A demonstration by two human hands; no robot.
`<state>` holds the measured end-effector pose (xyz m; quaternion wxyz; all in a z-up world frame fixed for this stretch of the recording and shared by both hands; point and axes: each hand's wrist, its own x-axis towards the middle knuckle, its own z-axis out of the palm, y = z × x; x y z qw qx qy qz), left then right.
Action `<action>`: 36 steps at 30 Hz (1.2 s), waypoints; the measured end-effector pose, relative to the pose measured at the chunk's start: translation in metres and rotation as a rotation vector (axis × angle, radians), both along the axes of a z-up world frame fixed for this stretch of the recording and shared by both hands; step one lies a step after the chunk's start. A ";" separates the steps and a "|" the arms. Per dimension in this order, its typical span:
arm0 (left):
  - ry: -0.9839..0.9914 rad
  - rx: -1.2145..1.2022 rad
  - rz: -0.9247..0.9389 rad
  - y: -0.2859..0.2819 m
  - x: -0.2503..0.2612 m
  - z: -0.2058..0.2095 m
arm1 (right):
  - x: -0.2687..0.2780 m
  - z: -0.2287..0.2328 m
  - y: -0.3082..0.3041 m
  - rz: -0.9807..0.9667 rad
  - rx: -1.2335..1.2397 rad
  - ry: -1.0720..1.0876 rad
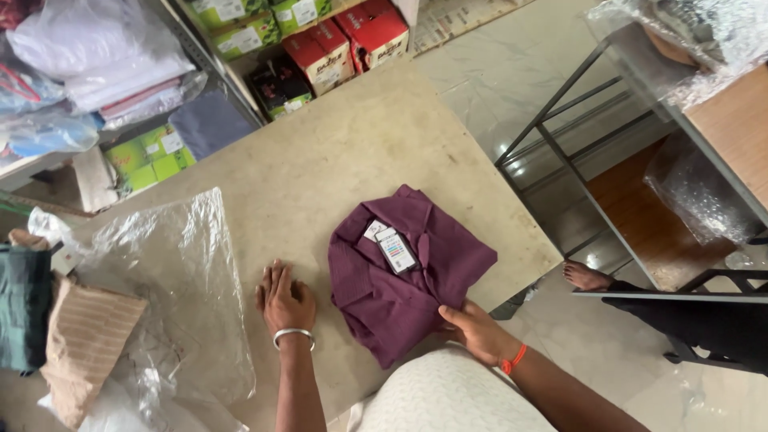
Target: The person smooths a purple collared shirt flat on a table, folds the sleeves and body inward, and presses the folds by hand. They then place the folded shirt into a clear plastic bag, adjust the wrapping, and later take the shirt out of the bag and spread it flat on the table again.
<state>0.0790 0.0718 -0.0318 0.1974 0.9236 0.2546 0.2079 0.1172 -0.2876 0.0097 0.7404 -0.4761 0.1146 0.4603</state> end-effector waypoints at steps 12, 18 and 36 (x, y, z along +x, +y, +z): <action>0.084 -0.045 -0.037 -0.001 -0.003 -0.009 | 0.018 0.015 -0.041 0.530 -0.517 -0.318; 0.332 -0.216 -0.155 -0.064 0.004 0.066 | 0.022 0.010 -0.056 0.409 -0.483 -0.489; -0.189 -0.811 -0.065 -0.079 0.072 0.016 | 0.015 0.024 -0.050 0.365 -0.384 -0.555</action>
